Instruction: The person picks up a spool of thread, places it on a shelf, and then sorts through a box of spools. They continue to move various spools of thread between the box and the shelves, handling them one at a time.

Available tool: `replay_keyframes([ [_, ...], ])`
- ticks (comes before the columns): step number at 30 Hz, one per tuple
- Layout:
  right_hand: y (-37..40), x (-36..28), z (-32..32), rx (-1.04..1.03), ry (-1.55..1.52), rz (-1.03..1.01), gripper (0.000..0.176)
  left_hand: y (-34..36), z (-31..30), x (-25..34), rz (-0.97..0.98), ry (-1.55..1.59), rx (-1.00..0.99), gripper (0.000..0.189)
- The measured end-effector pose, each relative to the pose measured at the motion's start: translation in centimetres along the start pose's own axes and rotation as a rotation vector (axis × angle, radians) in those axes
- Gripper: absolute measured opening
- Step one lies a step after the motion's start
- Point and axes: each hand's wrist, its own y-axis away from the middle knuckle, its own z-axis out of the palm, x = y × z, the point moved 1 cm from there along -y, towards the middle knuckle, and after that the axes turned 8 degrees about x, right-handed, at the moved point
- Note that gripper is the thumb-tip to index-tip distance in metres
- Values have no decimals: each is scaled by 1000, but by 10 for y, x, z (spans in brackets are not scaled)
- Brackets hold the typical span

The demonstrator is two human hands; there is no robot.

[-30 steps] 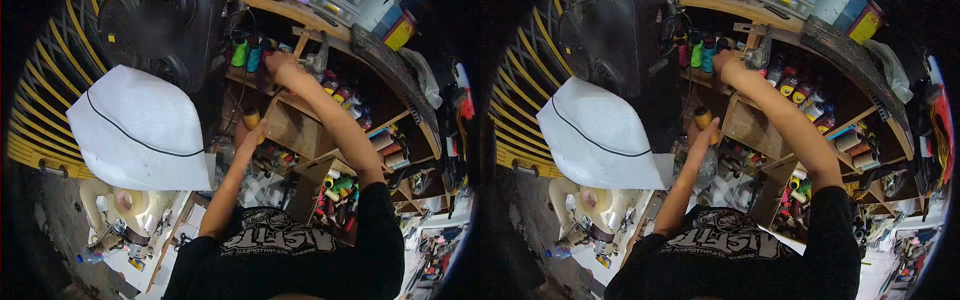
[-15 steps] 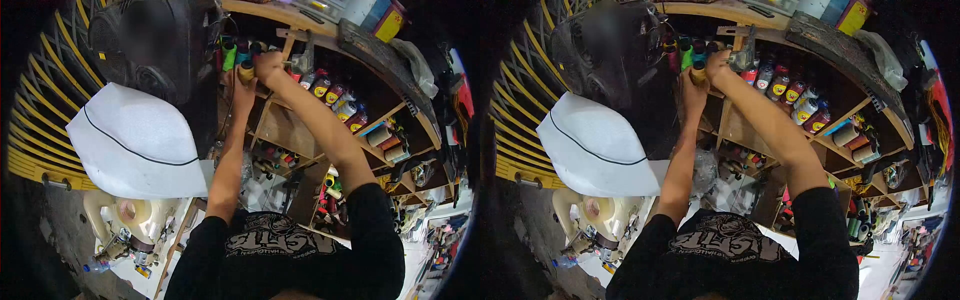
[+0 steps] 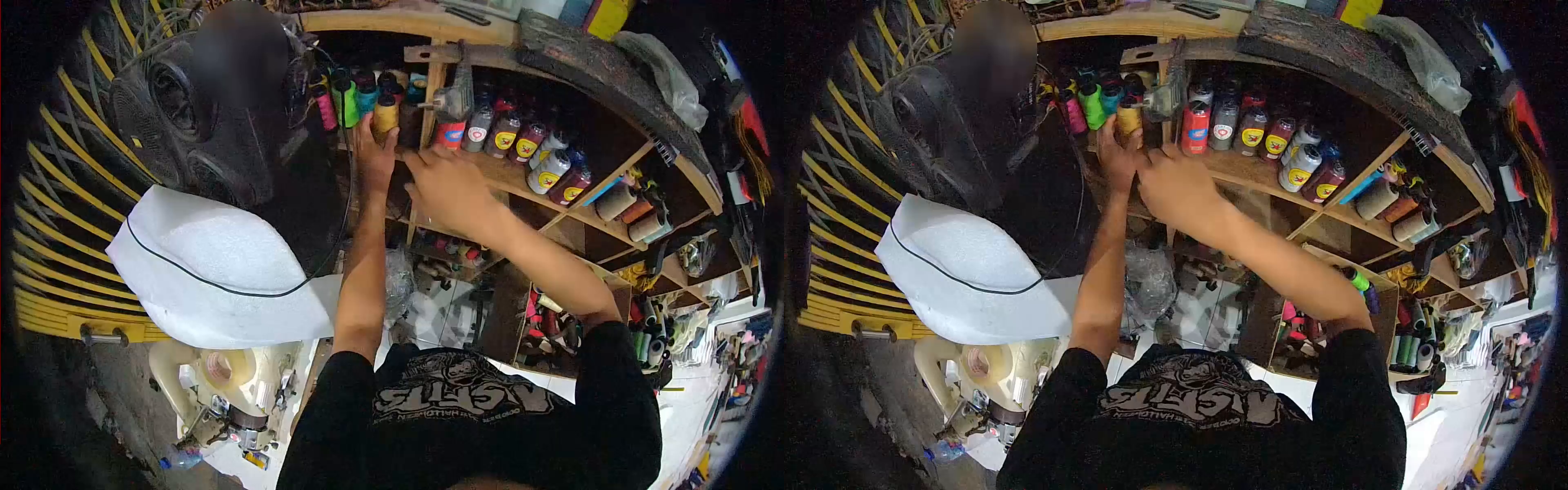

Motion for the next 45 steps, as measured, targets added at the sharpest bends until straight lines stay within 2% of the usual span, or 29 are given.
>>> replay_keyframes([
  [1, 24, 1, -10, -36, -96, 28, 35, 3, 0, -1, -9, 12, 0, 52],
  [3, 75, 10, -29, -268, -216, 154, 39, 4, 1, -5, -16, 37, -5, 53],
  [5, 114, 42, -36, -684, -658, 312, 44, 6, 1, 2, -80, -41, -7, 53],
  [7, 175, 69, -29, -620, -802, 498, 45, 12, 0, 9, -111, -85, 17, 53],
  [9, 236, 99, -23, -711, -720, 674, 47, 26, 5, -14, -70, -137, 22, 56],
  [11, 299, 115, -28, -707, -549, 872, 50, 30, 11, -33, -81, -93, 26, 57],
  [12, 357, 136, -10, -663, -597, 924, 39, 26, 9, -21, -68, -137, 18, 58],
  [14, 422, 146, -9, -718, -696, 1051, 26, 30, 3, -2, -20, -300, 32, 59],
  [15, 440, 146, -14, -733, -808, 1184, 25, 30, 2, 4, -65, -249, 1, 61],
  [17, 486, 145, -20, -637, -809, 1454, 21, 30, 1, 14, -37, -457, -16, 61],
  [19, 549, 163, 8, -853, -792, 1255, 19, 30, 2, -21, -7, -358, -33, 63],
  [21, 589, 163, 12, -769, -624, 1189, 24, 29, -2, -24, 70, -357, -81, 69],
  [23, 623, 162, 11, -661, -492, 1176, 29, 48, -3, 45, -143, -412, -60, 72],
  [25, 654, 161, 13, -614, -408, 1197, 33, 86, 0, 71, -67, -532, 78, 64],
  [27, 674, 162, 25, -603, -341, 1232, 38, 135, 2, 92, -147, -316, 51, 47],
  [29, 700, 162, 50, -642, -291, 1310, 34, 204, 3, 90, -9, -95, -169, 32],
  [31, 710, 159, 68, -684, -248, 1365, 29, 282, 2, 128, -327, 17, -433, 22],
  [33, 704, 157, 87, -671, -215, 1368, 27, 329, 18, 184, -250, -165, -618, 22],
  [35, 694, 145, 84, -588, -201, 1335, 27, 363, 36, 222, -22, -87, -770, 24],
  [37, 693, 151, 88, -566, -176, 1296, 26, 383, 64, 269, -74, 16, -890, 24],
  [39, 697, 156, 96, -624, -160, 1242, 25, 412, 93, 259, -168, 8, -1186, 29],
  [40, 648, 163, 53, -599, -235, 1536, 24, 423, 109, 240, -13, -56, -1214, 31],
  [42, 658, 159, 48, -873, -211, 1294, 26, 447, 126, 227, 321, -171, -1273, 34],
  [43, 669, 159, 49, -997, -193, 1168, 28, 455, 132, 223, 421, -259, -1361, 35],
  [44, 682, 154, 46, -996, -261, 1112, 34, 462, 139, 219, 524, -346, -1440, 36],
  [45, 695, 143, 52, -972, -172, 1135, 31, 470, 143, 211, 626, -435, -1519, 37],
])
